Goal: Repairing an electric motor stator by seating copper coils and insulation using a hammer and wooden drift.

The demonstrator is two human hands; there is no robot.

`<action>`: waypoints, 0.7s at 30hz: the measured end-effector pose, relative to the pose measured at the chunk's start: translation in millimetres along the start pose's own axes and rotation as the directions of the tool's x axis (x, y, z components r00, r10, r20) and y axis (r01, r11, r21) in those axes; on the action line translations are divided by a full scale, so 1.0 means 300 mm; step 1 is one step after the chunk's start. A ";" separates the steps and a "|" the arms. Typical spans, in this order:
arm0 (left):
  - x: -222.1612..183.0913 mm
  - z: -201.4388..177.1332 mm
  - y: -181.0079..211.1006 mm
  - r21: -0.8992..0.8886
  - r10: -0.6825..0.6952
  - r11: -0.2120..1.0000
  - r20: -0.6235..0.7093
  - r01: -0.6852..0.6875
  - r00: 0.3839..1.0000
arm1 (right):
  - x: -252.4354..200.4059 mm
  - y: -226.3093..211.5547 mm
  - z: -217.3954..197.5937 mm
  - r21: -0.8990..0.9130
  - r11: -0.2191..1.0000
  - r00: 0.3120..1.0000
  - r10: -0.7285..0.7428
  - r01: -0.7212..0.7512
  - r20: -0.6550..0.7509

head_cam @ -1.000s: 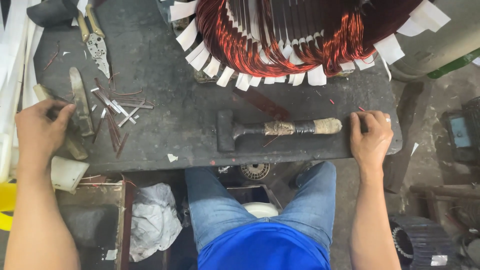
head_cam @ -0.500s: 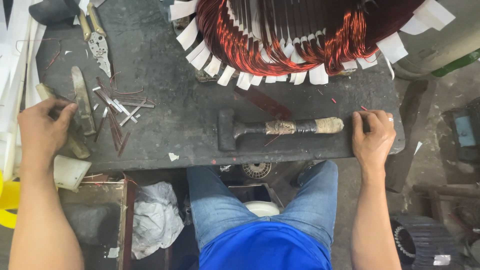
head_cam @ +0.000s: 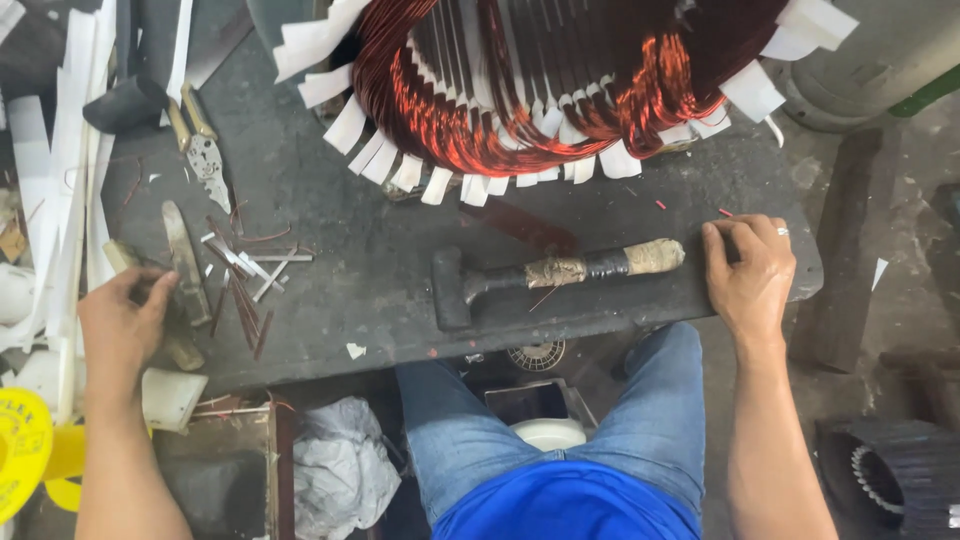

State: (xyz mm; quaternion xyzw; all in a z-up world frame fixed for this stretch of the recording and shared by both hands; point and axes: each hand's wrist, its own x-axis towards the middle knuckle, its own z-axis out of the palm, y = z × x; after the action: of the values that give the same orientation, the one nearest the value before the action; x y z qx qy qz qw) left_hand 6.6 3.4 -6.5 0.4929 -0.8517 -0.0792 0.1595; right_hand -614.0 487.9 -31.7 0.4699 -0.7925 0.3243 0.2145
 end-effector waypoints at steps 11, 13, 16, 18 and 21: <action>-0.004 -0.019 0.050 -0.076 -0.142 0.986 0.067 0.147 0.988 | 0.010 -0.022 -0.009 0.016 1.000 1.000 0.024 -0.024 -0.004; -0.004 -0.017 0.043 -0.071 -0.130 0.988 0.057 0.134 0.990 | 0.007 -0.021 -0.008 0.010 0.999 0.999 0.033 -0.033 0.003; -0.003 -0.018 0.042 -0.063 -0.117 0.991 0.051 0.121 0.992 | 0.006 -0.016 -0.005 0.001 0.999 0.999 0.037 -0.037 0.009; -0.005 -0.021 0.045 -0.060 -0.117 0.991 0.055 0.120 0.992 | 0.001 -0.010 -0.001 -0.001 0.999 0.999 0.032 -0.032 0.009; -0.008 -0.023 0.052 -0.083 -0.108 0.990 0.046 0.112 0.993 | -0.001 -0.007 0.000 0.005 0.999 0.999 0.040 -0.040 0.007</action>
State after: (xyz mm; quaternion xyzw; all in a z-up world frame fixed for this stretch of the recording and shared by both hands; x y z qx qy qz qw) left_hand -2.6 13.5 3.9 0.5300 -0.8223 -0.1343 0.1580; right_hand -612.0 487.3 -31.2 0.4557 -0.8017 0.3287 0.2041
